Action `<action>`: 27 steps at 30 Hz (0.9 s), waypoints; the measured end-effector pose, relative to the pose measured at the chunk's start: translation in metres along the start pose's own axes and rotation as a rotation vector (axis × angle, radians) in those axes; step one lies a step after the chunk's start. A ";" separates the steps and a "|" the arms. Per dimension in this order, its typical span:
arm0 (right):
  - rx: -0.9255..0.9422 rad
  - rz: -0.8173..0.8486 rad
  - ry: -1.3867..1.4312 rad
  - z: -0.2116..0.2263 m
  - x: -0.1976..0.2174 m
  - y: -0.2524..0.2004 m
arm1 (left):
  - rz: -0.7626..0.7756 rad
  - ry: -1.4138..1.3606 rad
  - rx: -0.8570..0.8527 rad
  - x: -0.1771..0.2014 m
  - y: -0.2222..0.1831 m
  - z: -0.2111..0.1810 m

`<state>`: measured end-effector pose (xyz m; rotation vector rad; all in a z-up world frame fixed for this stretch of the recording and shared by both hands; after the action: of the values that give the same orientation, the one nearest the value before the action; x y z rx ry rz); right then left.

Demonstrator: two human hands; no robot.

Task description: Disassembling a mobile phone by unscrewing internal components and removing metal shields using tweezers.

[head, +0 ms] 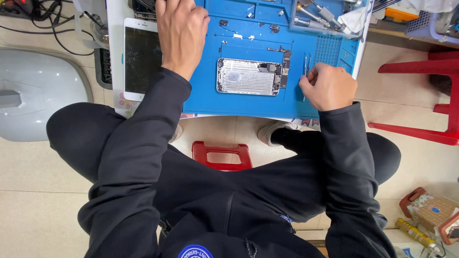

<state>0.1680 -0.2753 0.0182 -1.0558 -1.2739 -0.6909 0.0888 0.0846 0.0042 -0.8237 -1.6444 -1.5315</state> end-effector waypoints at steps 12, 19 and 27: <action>0.008 -0.051 -0.076 -0.003 -0.006 0.003 | 0.057 0.209 0.051 -0.001 0.000 -0.011; 0.055 -0.240 0.190 0.001 0.027 -0.003 | 0.121 0.358 0.006 0.022 0.005 -0.025; 0.384 -0.315 0.939 0.035 0.076 -0.029 | 0.246 -1.381 0.169 0.077 0.004 -0.063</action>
<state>0.1436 -0.2449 0.0976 -0.1363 -0.6866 -0.9723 0.0574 0.0198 0.0729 -2.1392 -2.3412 -0.5107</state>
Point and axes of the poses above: each hand's wrist, its own y-axis towards the middle knuckle, its own x-axis out of the back of the hand, z = x × y, the point moved 3 cm from there along y, towards the middle knuckle, and after that the axes turned 1 degree about z, right-handed, at the moved point
